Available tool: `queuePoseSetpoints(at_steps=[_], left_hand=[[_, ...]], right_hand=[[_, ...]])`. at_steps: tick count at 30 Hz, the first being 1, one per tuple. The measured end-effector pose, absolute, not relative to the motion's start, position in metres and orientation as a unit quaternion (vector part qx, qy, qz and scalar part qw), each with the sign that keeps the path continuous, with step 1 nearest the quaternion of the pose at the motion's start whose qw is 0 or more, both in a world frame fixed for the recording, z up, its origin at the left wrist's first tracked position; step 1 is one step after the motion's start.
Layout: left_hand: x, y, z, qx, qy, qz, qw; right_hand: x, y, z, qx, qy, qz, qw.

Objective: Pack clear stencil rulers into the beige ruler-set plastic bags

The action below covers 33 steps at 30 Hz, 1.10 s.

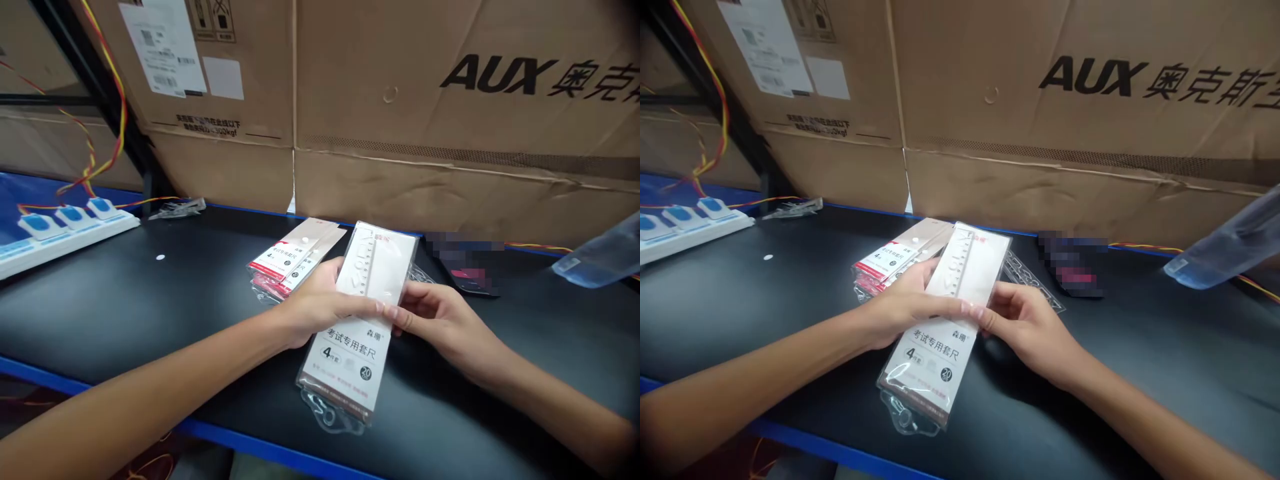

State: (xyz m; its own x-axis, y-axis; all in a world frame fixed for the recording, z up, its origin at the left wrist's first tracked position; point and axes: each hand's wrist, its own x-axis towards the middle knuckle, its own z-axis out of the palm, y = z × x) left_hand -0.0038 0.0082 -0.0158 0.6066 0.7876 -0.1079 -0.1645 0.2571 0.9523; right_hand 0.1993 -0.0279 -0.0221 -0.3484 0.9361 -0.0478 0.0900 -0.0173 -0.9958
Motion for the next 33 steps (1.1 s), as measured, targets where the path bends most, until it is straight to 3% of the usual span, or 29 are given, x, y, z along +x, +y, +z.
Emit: queuePoseSetpoints(at_steps=[3, 8, 13, 18, 21, 25, 33], left_hand=[[-0.003, 0.011, -0.019, 0.5, 0.345, 0.322, 0.726], [-0.003, 0.014, -0.017, 0.538, 0.382, 0.332, 0.675], [-0.006, 0.022, -0.023, 0.663, 0.401, 0.351, 0.526], [-0.008, 0.016, -0.031, 0.824, 0.41, 0.275, 0.278], [-0.007, 0.01, -0.036, 0.864, 0.42, 0.204, 0.188], [-0.006, 0.01, -0.039, 0.892, 0.399, 0.177, 0.116], [-0.008, 0.015, -0.032, 0.902, 0.377, 0.193, 0.079]], right_hand=[[0.197, -0.025, -0.027, -0.467, -0.561, 0.571, 0.376], [0.198, -0.019, -0.029, -0.515, -0.513, 0.514, 0.455], [0.203, -0.012, -0.029, -0.541, -0.545, 0.411, 0.492], [0.214, -0.006, -0.034, -0.549, -0.676, 0.268, 0.412], [0.215, -0.008, -0.032, -0.53, -0.752, 0.186, 0.344], [0.21, -0.019, -0.025, -0.477, -0.835, 0.157, 0.223], [0.206, -0.027, -0.027, -0.46, -0.869, 0.062, 0.171]])
